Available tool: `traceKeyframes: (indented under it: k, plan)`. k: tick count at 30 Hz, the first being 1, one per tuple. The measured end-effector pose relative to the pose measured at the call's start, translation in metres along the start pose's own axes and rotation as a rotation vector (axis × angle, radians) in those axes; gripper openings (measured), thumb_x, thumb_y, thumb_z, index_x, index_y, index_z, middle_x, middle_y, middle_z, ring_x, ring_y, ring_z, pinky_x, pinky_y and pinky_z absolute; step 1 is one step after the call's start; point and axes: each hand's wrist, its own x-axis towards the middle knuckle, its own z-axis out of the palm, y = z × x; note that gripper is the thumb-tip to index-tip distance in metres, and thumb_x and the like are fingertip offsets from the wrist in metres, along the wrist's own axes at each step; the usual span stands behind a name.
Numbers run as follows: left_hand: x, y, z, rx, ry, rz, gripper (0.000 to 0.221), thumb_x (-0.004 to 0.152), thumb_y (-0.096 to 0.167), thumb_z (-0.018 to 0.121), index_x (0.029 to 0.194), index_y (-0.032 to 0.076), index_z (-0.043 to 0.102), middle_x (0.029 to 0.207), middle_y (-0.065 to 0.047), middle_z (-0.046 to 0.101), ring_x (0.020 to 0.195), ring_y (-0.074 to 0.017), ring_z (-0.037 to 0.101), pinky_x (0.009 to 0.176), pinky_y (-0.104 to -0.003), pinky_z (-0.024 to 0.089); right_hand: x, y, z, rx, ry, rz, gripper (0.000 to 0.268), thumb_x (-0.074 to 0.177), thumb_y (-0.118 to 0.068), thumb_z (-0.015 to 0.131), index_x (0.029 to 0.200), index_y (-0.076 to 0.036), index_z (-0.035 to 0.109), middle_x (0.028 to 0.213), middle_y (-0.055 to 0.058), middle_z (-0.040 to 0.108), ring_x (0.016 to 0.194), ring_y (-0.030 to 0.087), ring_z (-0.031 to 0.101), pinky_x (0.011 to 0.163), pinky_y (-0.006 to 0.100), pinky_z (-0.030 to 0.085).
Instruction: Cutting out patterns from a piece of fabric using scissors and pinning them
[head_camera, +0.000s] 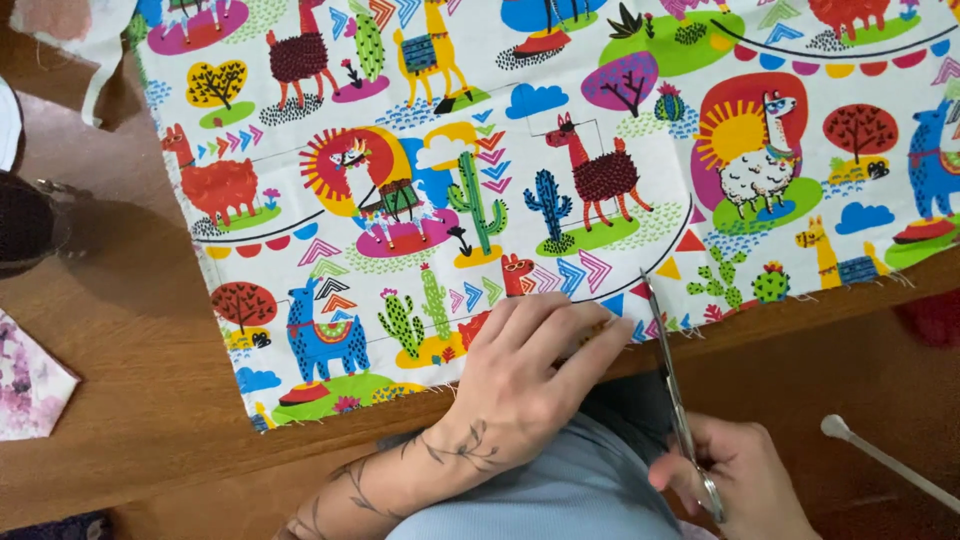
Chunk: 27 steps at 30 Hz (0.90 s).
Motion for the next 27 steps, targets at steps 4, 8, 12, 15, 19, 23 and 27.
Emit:
traceKeyframes:
  k: [4,8,12,15,19,23,27]
  plan:
    - [0.001,-0.003,0.0,-0.079,0.03,0.009,0.011,0.104,0.003,0.059,0.113,0.003,0.066,0.111,-0.008,0.067,0.096,-0.0296,0.062,0.078,-0.039,0.05,-0.005,-0.009,0.006,0.072,0.031,0.047,0.047,0.071,-0.037,0.088,0.048,-0.007,0.06,0.041,0.002,0.048,0.044,0.012,0.038,0.039,0.034,0.027]
    - [0.003,-0.003,0.002,-0.106,0.093,0.009,0.009,0.102,0.003,0.066,0.11,0.003,0.068,0.106,-0.008,0.068,0.095,-0.0298,0.065,0.078,-0.039,0.053,-0.006,-0.01,0.003,0.092,0.067,0.116,0.042,0.066,-0.029,0.094,0.05,-0.004,0.065,0.04,0.005,0.051,0.042,0.013,0.038,0.037,0.034,0.028]
    - [0.004,-0.002,0.0,-0.201,0.104,0.016,0.009,0.102,0.001,0.063,0.109,-0.002,0.067,0.101,-0.013,0.065,0.103,-0.0359,0.067,0.086,-0.044,0.06,-0.001,-0.003,-0.016,0.189,-0.04,0.222,0.045,0.059,-0.04,0.081,0.055,0.001,0.062,0.044,0.011,0.055,0.043,0.019,0.044,0.04,0.035,0.027]
    - [0.007,-0.006,-0.007,-0.25,0.081,0.046,0.01,0.103,0.0,0.061,0.111,-0.004,0.065,0.105,-0.017,0.065,0.108,-0.0398,0.067,0.092,-0.048,0.061,0.014,-0.033,-0.023,0.089,-0.108,0.154,0.074,0.044,-0.073,0.071,0.058,-0.001,0.066,0.05,0.008,0.059,0.051,0.018,0.045,0.047,0.036,0.028]
    - [0.012,-0.007,-0.013,-0.265,0.051,0.068,0.01,0.105,0.0,0.057,0.109,-0.006,0.064,0.112,-0.02,0.065,0.11,-0.0409,0.067,0.094,-0.049,0.059,0.021,-0.081,-0.017,-0.074,-0.086,0.188,0.063,0.045,-0.06,0.083,0.064,-0.002,0.069,0.06,0.006,0.06,0.062,0.016,0.046,0.054,0.034,0.031]
    - [0.006,-0.008,-0.005,-0.229,0.041,0.038,0.009,0.103,0.001,0.063,0.111,-0.002,0.066,0.118,-0.018,0.066,0.116,-0.0401,0.067,0.101,-0.053,0.056,0.027,-0.039,-0.017,0.08,-0.089,0.068,0.068,0.052,-0.068,0.076,0.062,-0.001,0.066,0.06,0.005,0.055,0.062,0.018,0.043,0.054,0.033,0.029]
    - [0.003,-0.01,0.001,-0.249,0.034,-0.002,0.008,0.102,0.006,0.065,0.109,0.002,0.066,0.12,-0.014,0.068,0.122,-0.038,0.066,0.11,-0.054,0.05,0.024,-0.034,-0.006,-0.038,0.004,0.083,0.055,0.063,-0.057,0.079,0.051,-0.004,0.067,0.04,0.007,0.063,0.04,0.016,0.052,0.041,0.033,0.035]
